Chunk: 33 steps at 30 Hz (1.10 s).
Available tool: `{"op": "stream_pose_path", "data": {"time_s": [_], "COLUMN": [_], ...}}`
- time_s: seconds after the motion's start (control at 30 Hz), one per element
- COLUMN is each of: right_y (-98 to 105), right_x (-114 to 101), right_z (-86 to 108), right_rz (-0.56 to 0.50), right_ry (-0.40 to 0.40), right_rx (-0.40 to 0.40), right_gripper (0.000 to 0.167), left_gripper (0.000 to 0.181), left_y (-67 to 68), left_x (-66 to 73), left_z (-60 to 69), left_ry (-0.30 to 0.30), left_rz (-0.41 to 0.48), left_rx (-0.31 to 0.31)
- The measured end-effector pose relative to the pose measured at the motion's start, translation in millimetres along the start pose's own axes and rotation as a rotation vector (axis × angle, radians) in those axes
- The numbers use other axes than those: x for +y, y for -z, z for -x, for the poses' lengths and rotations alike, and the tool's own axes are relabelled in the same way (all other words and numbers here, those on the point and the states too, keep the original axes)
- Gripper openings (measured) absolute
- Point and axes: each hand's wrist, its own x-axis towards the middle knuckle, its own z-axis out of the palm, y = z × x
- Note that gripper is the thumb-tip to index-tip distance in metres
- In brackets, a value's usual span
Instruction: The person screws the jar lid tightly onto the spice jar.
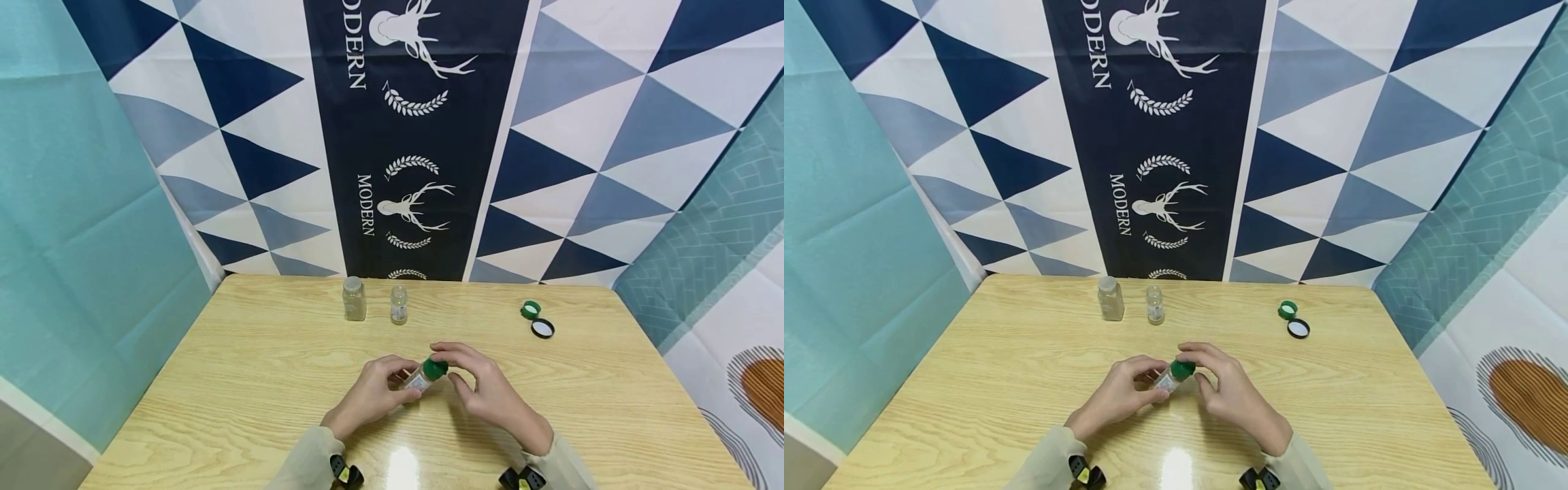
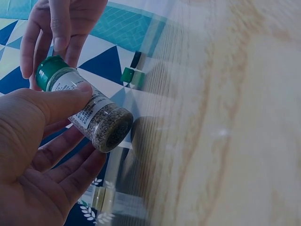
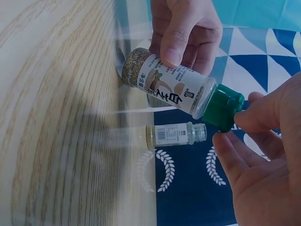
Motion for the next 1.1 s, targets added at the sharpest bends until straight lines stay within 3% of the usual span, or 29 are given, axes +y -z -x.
{"op": "stream_pose_path", "data": {"time_s": [0.27, 1.1], "right_y": [-0.5, -1.0], "right_x": [-0.1, 0.0], "right_z": [-1.2, -2.2], "right_rz": [-0.016, -0.047], "right_ry": [0.008, -0.025], "right_rx": [0.005, 0.001], "right_gripper": [0.044, 0.035], "left_gripper": [0.038, 0.038], "left_y": [1.2, 1.3], "left_x": [2.0, 2.9], "left_z": [-0.6, -0.7], "left_ry": [0.012, 0.02], "left_rz": [0.003, 0.0], "left_rx": [-0.004, -0.005]}}
